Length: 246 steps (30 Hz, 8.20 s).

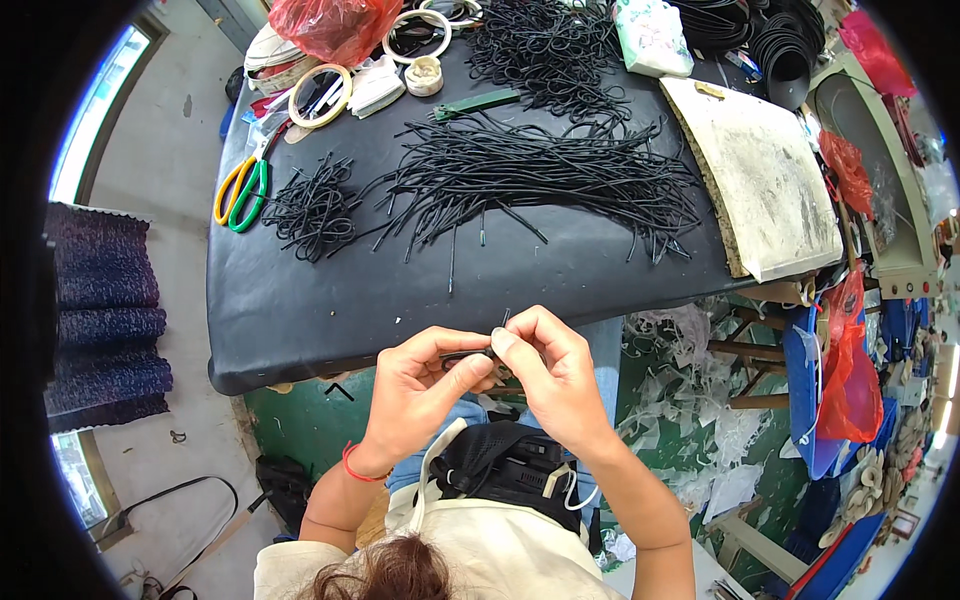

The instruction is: The person ties individual black cables into knots by hand. They pick up a cable from a pile on the table, form a loop, and pull the end through to create a knot, then place the finished item back on the table.

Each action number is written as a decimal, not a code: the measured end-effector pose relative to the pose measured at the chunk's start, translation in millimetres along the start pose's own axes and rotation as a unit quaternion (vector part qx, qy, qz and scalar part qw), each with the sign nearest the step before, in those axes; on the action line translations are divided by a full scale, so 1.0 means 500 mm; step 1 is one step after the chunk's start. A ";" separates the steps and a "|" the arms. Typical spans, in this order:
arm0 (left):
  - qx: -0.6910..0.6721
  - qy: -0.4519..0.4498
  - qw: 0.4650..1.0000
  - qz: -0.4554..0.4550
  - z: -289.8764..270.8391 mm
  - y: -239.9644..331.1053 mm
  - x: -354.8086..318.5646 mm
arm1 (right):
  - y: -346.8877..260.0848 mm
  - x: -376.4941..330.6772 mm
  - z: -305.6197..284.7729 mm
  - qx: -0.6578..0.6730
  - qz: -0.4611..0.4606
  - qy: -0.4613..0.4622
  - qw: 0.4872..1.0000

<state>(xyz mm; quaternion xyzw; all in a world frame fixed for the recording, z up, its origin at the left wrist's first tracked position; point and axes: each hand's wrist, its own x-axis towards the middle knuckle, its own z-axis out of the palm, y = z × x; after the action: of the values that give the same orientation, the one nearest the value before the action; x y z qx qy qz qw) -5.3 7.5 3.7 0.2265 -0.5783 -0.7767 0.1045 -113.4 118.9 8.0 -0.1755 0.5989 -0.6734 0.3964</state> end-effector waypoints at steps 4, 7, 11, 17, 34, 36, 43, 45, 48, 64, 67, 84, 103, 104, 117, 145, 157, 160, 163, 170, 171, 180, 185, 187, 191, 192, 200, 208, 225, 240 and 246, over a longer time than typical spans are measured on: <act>0.023 0.008 0.999 0.033 -0.004 -0.004 0.001 | 0.014 -0.001 -0.005 0.048 0.040 0.018 0.998; 0.059 0.025 0.995 0.071 -0.004 -0.007 0.000 | 0.020 0.000 -0.003 0.037 0.055 0.035 0.997; 0.028 0.041 0.997 0.061 0.012 -0.016 0.006 | 0.017 0.000 0.009 -0.014 0.018 0.062 0.998; 0.029 0.035 0.997 0.069 0.011 -0.015 0.008 | 0.024 0.001 0.012 0.026 0.045 0.068 0.996; 0.020 0.065 0.998 0.016 0.005 -0.023 0.000 | 0.034 0.003 0.024 0.111 0.067 0.074 0.989; -0.054 0.064 0.996 -0.014 0.018 -0.014 0.004 | 0.036 -0.003 0.038 0.122 0.065 0.091 0.986; -0.123 0.030 0.991 -0.054 0.011 -0.018 0.013 | 0.032 -0.003 0.040 -0.070 -0.084 0.139 0.984; -0.155 0.024 0.987 -0.037 0.009 -0.014 0.011 | 0.034 0.000 0.033 -0.065 -0.068 0.130 0.987; -0.157 0.008 0.987 -0.033 0.001 -0.011 0.013 | 0.034 0.001 0.028 -0.074 -0.098 0.123 0.985; -0.183 -0.014 0.982 -0.054 -0.005 -0.017 0.015 | 0.027 0.006 0.014 0.026 -0.011 0.088 0.996; -0.208 -0.027 0.975 -0.076 -0.012 -0.015 0.015 | 0.021 0.007 0.018 -0.016 -0.048 0.103 0.993; -0.030 0.094 0.994 0.048 0.016 -0.005 0.003 | -0.001 -0.004 0.011 -0.588 -0.400 0.080 0.699; -0.180 0.046 0.982 -0.020 0.006 -0.015 0.001 | -0.001 0.004 -0.010 -0.581 -0.496 0.024 0.646; -0.174 0.049 0.983 -0.001 0.007 -0.012 -0.003 | -0.002 0.004 -0.012 -0.588 -0.492 0.013 0.642; -0.159 -0.035 0.987 0.011 -0.027 -0.024 -0.003 | -0.018 -0.005 -0.004 -0.568 -0.426 -0.021 0.704; 0.209 0.059 0.951 0.220 -0.013 -0.025 -0.012 | -0.039 0.002 -0.002 -0.563 -0.349 -0.088 0.744; -0.045 -0.023 0.996 0.074 -0.018 -0.030 -0.012 | -0.038 -0.007 0.003 -0.508 -0.296 -0.051 0.807; 0.055 -0.019 0.991 0.118 -0.021 -0.017 -0.012 | -0.035 -0.014 0.000 -0.493 -0.271 -0.040 0.826; 0.095 -0.003 0.989 0.114 -0.026 -0.025 -0.011 | -0.037 -0.022 0.000 -0.459 -0.232 -0.046 0.857; 0.213 0.025 0.949 0.233 -0.021 -0.023 -0.009 | -0.063 -0.013 -0.011 -0.402 -0.174 0.028 0.898; 0.244 0.025 0.935 0.256 -0.019 -0.023 -0.009 | -0.054 -0.007 -0.008 -0.397 -0.170 0.014 0.902; 0.285 0.038 0.920 0.266 -0.022 -0.023 -0.006 | -0.016 -0.003 -0.014 -0.166 0.037 -0.046 0.984; 0.302 0.028 0.897 0.322 -0.025 -0.025 -0.004 | -0.011 0.001 -0.007 -0.050 0.061 -0.074 0.994; 0.286 0.024 0.910 0.300 -0.025 -0.023 -0.006 | -0.001 -0.004 0.003 -0.038 0.034 -0.048 0.998; 0.248 0.029 0.938 0.239 -0.009 -0.006 -0.017 | 0.014 -0.006 0.016 -0.094 -0.005 0.012 0.996; 0.248 0.031 0.940 0.233 -0.006 -0.005 -0.019 | 0.017 -0.005 0.017 -0.109 -0.013 0.024 0.994; 0.190 0.032 0.971 0.139 -0.005 -0.036 -0.026 | 0.030 -0.007 0.021 -0.165 -0.034 0.073 0.983; 0.223 -0.028 0.968 0.112 -0.012 0.000 -0.033 | 0.027 -0.006 0.015 -0.159 -0.030 0.068 0.984; 0.179 0.034 0.973 0.144 0.009 -0.027 -0.039 | 0.017 -0.021 0.018 -0.288 -0.106 0.102 0.946; 0.033 0.001 0.999 -0.007 0.006 -0.036 -0.042 | 0.024 -0.026 0.018 -0.356 -0.209 0.046 0.910; -0.133 0.039 0.987 -0.077 0.020 -0.040 -0.033 | 0.019 -0.032 0.011 -0.325 -0.184 0.051 0.926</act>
<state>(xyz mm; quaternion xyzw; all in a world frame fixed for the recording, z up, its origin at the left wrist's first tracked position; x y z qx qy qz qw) 6.6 29.2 -9.2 0.2849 -0.4464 -0.8428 0.0963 -96.5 127.5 3.7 -0.3673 0.7615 -0.5108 0.1556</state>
